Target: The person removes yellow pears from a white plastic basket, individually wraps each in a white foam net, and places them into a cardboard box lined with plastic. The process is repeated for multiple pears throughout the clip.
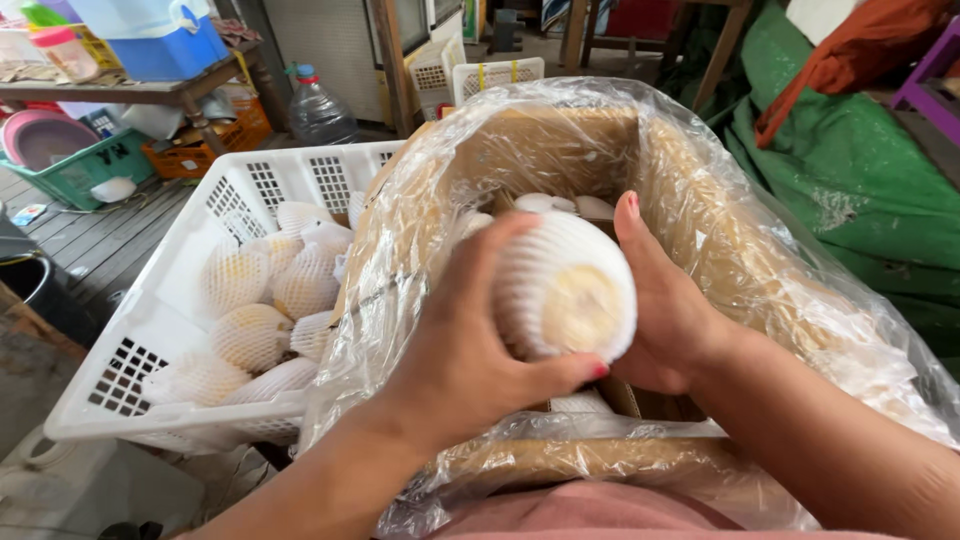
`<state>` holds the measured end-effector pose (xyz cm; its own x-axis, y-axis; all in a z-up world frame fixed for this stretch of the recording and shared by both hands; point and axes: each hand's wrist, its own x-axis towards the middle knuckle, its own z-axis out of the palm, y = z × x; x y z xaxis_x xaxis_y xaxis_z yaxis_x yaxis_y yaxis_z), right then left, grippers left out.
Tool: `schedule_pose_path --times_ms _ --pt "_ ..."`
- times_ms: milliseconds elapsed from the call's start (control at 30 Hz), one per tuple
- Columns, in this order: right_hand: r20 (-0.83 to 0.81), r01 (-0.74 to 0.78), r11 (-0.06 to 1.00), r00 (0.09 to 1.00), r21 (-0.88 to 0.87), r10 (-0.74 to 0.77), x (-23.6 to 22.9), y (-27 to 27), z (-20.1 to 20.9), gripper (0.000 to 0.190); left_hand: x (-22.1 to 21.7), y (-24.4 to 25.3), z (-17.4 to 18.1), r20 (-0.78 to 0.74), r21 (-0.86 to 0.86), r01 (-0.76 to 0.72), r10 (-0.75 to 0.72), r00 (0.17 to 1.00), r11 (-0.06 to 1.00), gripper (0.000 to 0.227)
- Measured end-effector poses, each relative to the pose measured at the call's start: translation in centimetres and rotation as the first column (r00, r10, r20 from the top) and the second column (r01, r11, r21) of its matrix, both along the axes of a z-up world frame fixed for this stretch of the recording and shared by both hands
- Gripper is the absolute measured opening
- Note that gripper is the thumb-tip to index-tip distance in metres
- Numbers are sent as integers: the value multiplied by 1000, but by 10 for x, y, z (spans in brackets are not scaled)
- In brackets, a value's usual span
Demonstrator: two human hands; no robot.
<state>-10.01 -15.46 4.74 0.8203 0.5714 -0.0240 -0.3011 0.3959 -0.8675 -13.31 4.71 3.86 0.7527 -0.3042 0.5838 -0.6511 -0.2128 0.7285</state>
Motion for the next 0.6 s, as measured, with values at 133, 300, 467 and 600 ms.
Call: schedule_pose_path --times_ms 133,300,467,600 --pt "143 -116 991 982 -63 124 -19 3 2 73 10 33 -10 -344 -644 -22 -263 901 765 92" --pt "455 215 682 870 -699 192 -36 18 -7 76 54 128 -15 -561 -518 -426 82 824 742 86" --pt "243 88 413 908 -906 342 -40 23 -6 67 84 199 -44 -883 -295 -737 120 453 608 73" --pt "217 61 394 905 -917 366 -38 21 -7 65 83 210 -78 -931 -267 -835 95 352 480 67"
